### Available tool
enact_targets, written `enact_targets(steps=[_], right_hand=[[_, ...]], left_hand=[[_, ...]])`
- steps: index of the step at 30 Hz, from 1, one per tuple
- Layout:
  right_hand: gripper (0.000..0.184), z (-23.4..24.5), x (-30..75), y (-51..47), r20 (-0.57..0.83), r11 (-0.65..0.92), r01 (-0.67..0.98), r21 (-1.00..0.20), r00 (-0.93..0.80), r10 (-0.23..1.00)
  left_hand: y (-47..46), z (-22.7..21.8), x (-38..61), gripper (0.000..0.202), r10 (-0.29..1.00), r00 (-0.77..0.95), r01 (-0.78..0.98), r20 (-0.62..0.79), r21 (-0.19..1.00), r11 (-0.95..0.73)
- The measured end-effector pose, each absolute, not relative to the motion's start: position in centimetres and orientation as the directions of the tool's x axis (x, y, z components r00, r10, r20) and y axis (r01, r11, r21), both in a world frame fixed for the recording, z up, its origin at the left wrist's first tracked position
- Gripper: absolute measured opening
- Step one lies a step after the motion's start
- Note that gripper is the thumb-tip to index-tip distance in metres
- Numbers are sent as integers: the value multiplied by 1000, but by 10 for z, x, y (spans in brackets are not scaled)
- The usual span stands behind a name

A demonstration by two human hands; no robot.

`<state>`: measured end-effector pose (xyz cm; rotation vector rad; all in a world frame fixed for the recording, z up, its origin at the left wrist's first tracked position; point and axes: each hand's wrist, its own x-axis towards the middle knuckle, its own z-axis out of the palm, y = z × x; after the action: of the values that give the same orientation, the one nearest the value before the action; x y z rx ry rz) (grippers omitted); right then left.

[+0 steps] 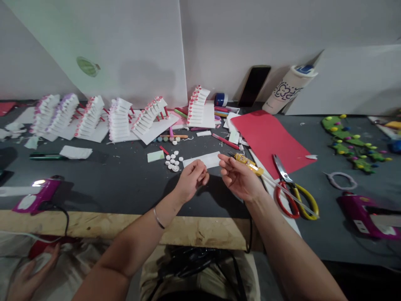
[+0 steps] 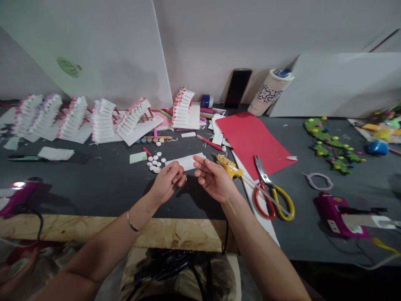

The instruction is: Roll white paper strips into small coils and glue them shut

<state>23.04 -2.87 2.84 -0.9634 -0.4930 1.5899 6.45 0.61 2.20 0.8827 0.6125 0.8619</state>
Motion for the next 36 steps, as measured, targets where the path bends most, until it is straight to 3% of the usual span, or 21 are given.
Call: enact_targets(steps=[3,7,15,22,24,28,30,33,36], right_hand=[[26,30,230,-30,-274,-254,-567,-783,-51,960],[38,31,226,-34,-223,-246,-515,-821,-108,969],[58,22,215,-42,-154,-217,-203,-955,-287,946],[67,28,210,-45,-133,-296,-370,-880,-407,904],[58,31,210,-43,-107,-233,-428,-873,-297,949],[29,32,219,-35,-50,56,-419,-906,236,970],[37,32,226,-33,15,151,-290,-945,423,906],[51,32,232,-34,154,188,-8,-982,535,831],[24,35,232,-37,267,205,174,-963,531,804]], left_hand=[[3,16,64,54,895,443,-210,-41,966,149],[1,15,61,62,929,369,0,1,1000,-1],[7,20,58,55,933,358,5,-24,1000,23],[1,26,60,42,938,328,-4,117,992,-122],[0,28,60,37,923,338,22,185,979,-205],[2,28,55,36,934,260,125,246,950,-285],[6,26,51,45,950,187,201,251,936,-288],[16,21,49,43,941,160,268,297,905,-331],[23,18,49,19,899,273,318,341,850,-419]])
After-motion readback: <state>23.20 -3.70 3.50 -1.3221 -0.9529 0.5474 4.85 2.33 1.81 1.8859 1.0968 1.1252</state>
